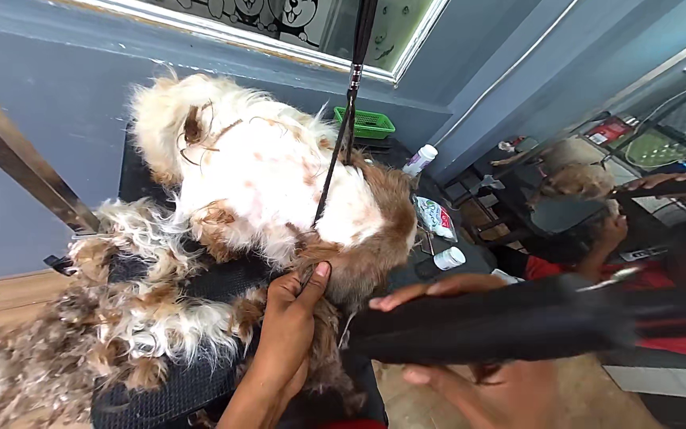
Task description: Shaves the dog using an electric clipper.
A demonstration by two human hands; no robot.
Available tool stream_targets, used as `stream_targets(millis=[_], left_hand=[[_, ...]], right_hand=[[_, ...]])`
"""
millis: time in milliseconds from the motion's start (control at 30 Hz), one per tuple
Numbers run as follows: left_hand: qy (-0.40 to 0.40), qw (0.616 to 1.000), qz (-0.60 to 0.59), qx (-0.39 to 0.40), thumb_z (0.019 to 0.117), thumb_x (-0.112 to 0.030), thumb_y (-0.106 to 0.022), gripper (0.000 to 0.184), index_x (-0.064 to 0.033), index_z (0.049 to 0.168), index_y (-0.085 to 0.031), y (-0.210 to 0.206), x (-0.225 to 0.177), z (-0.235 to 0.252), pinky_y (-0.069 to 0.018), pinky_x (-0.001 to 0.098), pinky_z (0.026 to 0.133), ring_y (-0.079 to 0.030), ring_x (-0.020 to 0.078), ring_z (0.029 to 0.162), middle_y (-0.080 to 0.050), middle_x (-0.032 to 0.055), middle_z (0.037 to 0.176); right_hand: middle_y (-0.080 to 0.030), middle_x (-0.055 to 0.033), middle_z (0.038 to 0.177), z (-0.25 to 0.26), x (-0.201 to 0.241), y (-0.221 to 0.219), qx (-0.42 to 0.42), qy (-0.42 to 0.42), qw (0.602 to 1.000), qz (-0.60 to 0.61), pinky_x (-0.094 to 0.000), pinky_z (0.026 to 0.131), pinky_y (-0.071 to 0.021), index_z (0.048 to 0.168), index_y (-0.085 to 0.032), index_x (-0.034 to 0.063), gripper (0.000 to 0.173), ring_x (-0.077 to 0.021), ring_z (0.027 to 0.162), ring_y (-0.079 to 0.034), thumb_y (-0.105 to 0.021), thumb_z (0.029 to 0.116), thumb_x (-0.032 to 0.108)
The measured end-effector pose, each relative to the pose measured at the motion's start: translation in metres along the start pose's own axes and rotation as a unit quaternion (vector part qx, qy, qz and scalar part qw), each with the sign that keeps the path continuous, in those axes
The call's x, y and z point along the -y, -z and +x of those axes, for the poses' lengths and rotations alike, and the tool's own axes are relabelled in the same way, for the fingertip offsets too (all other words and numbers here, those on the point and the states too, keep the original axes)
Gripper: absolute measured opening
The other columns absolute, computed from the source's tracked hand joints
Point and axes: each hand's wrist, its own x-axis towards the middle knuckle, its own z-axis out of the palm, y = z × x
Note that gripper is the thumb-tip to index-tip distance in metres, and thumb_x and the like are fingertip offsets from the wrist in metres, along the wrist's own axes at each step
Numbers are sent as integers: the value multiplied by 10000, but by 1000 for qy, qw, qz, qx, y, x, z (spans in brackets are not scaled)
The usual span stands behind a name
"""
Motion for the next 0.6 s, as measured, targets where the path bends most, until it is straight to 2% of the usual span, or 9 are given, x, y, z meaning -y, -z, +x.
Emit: stream_targets(millis=[100,167,267,300,367,400,433,533,600], left_hand=[[15,1000,-17,1,1058,-238,-561,281,-13,1001,-718,-2,-2,0,-592,344,667,-682,203,739,-702,171,874],[25,999,-43,1,1064,-252,-547,297,-14,1006,-716,-5,-1,0,-594,338,652,-681,200,728,-696,171,867],[44,994,-101,1,1084,-272,-495,334,-13,1024,-698,-9,7,1,-579,337,621,-667,201,716,-685,168,875],[60,990,-129,3,1084,-295,-488,336,-23,1072,-685,-10,10,1,-590,358,668,-681,210,772,-694,165,924],[74,979,-192,15,1055,-330,-534,326,-55,1177,-659,-14,17,-1,-601,401,821,-701,225,936,-704,158,1049],[69,973,-218,12,1019,-322,-600,309,-52,1154,-665,-18,21,-2,-600,406,834,-701,222,942,-705,157,1038],[67,968,-241,2,981,-284,-666,289,-39,1135,-673,-24,24,-3,-604,405,824,-704,222,922,-706,163,1016],[73,954,-288,-49,944,-93,-700,225,-26,1154,-653,-48,31,-5,-615,361,733,-712,206,830,-712,164,968],[78,932,-344,-80,924,-16,-702,221,-28,1133,-633,-63,36,-3,-605,332,682,-697,196,779,-697,157,937]], right_hand=[[-725,2,1182,27,15,7,-68,49,992,-93,-430,928,-639,1318,-522,201,577,-241,1064,-726,-845,846,278],[-719,-14,1198,37,10,4,-84,69,984,-141,-414,938,-632,1302,-543,147,554,-219,1086,-714,-841,844,238],[-725,43,1166,21,-8,-8,-53,1,979,-195,-340,886,-647,1273,-595,166,544,-114,1054,-713,-847,830,354],[-727,50,1161,11,-12,-9,-30,-25,982,-186,-338,884,-646,1279,-594,176,551,-107,1048,-714,-839,836,393],[-745,-32,1167,-2,-10,-1,3,-63,993,-102,-417,915,-646,1296,-612,133,566,-207,1062,-730,-866,828,322],[-742,-62,1177,-1,-3,6,12,-72,995,-72,-443,934,-637,1304,-603,126,563,-248,1075,-727,-868,829,268],[-740,-73,1180,3,7,13,11,-74,995,-59,-448,933,-635,1309,-606,137,548,-269,1077,-725,-863,834,230],[-748,9,1164,26,38,31,-55,-56,988,-131,-365,893,-643,1318,-581,218,574,-203,1049,-733,-866,822,257],[-724,-40,1159,43,43,39,-126,-27,972,-195,-395,883,-639,1348,-481,101,742,-222,1039,-726,-896,773,318]])
